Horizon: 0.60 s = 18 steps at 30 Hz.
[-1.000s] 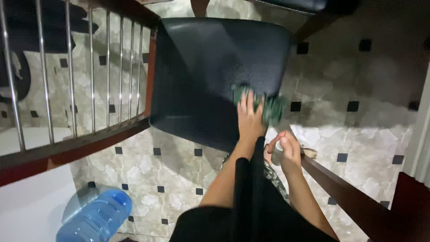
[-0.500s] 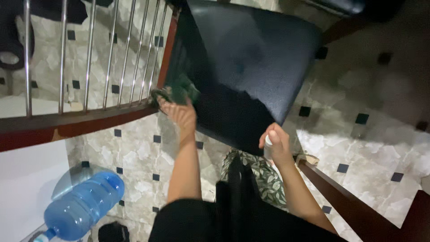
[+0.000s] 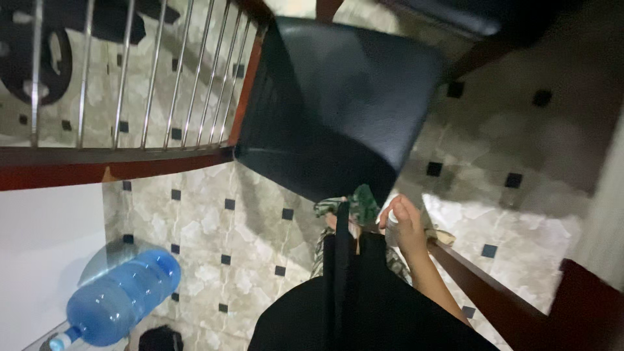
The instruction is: The person cleans a black dining chair and a glass dining table using a spray bottle and a green cloth. They spray the surfaces and wipe them down, moving from the chair seat to the table surface.
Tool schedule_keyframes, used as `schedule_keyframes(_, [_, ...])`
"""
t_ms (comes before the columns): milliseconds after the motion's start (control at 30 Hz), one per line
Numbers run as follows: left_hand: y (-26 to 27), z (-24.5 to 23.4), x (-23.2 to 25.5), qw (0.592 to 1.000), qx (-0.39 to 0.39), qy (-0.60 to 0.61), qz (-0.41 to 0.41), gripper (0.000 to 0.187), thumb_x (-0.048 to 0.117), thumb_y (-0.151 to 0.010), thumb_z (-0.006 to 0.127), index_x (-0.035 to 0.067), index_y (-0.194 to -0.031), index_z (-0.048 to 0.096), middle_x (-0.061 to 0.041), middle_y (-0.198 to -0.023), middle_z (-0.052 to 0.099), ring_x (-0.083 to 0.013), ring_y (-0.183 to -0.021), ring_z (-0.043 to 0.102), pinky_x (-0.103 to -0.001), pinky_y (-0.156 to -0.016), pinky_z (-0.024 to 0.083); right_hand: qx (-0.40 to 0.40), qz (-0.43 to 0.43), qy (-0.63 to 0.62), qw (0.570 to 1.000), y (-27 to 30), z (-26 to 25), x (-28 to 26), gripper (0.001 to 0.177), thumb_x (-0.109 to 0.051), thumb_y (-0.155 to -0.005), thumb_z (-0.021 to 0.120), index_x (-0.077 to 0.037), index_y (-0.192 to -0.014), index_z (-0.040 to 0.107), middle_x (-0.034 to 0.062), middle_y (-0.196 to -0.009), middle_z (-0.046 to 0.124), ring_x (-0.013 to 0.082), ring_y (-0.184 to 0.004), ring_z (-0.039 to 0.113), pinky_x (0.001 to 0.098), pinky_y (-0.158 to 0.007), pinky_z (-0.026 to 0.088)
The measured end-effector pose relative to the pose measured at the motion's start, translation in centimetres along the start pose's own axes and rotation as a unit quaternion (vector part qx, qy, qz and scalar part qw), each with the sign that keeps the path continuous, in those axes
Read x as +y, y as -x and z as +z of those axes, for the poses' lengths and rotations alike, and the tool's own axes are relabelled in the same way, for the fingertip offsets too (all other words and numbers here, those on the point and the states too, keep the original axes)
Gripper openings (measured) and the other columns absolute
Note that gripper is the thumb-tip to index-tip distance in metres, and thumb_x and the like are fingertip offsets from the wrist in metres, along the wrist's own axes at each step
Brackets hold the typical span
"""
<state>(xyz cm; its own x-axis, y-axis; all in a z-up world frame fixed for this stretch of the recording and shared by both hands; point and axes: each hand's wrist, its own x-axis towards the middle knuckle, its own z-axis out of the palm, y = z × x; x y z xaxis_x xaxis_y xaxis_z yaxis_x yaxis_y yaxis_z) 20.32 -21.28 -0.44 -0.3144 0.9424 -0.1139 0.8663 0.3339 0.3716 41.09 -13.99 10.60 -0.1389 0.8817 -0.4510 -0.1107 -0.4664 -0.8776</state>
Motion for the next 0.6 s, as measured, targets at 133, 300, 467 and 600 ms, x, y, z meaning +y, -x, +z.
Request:
schedule_keyframes(133, [3.2,-0.1,3.6,0.993,0.007,0.109,-0.044,0.041,0.025,-0.098,0.064,-0.006,-0.125,0.062,-0.026,-0.123,0.068,-0.0416,-0.113,0.064,-0.049,-0.100,0.048,-0.006,-0.067,-0.055,0.996,2.7,-2.0,-5.6,0.047,-0.049,-0.100,0.047,-0.005,-0.085,0.051,0.0113,-0.069,0.063,0.0195,-0.057,0.060,0.0327,-0.058,0.051])
schedule_keyframes(300, [-0.4,-11.1,13.9,0.902,-0.020,0.427,-0.054,0.038,0.028,-0.102,0.064,-0.006,-0.119,0.068,-0.024,-0.118,0.076,-0.0364,-0.106,0.074,-0.043,-0.096,0.055,0.001,-0.248,-0.027,0.968,10.0,-5.7,-13.8,0.063,-0.064,-0.103,0.045,-0.004,-0.090,0.056,0.0098,-0.074,0.066,0.0161,-0.070,0.063,0.0291,-0.069,0.050])
schedule_keyframes(467, [2.6,-20.4,32.0,0.913,-0.069,0.327,0.232,0.074,0.026,-0.084,0.079,-0.008,-0.140,0.044,-0.029,-0.140,0.052,-0.0411,-0.129,0.055,-0.044,-0.112,0.042,0.120,-0.225,-0.130,0.958,22.0,-15.5,-18.8,0.070,-0.074,-0.086,0.061,-0.005,-0.092,0.053,0.0144,-0.074,0.065,0.0193,-0.064,0.061,0.0341,-0.056,0.050])
schedule_keyframes(600, [10.8,-20.5,41.8,0.852,-0.164,0.217,0.447,0.065,0.021,-0.085,0.070,0.004,-0.145,0.050,-0.032,-0.151,0.046,-0.0482,-0.143,0.043,-0.050,-0.121,0.035,0.224,-0.249,-0.116,0.935,29.6,-22.8,-20.4,0.066,-0.071,-0.089,0.062,-0.006,-0.091,0.051,0.0169,-0.073,0.064,0.0228,-0.064,0.062,0.0354,-0.058,0.049])
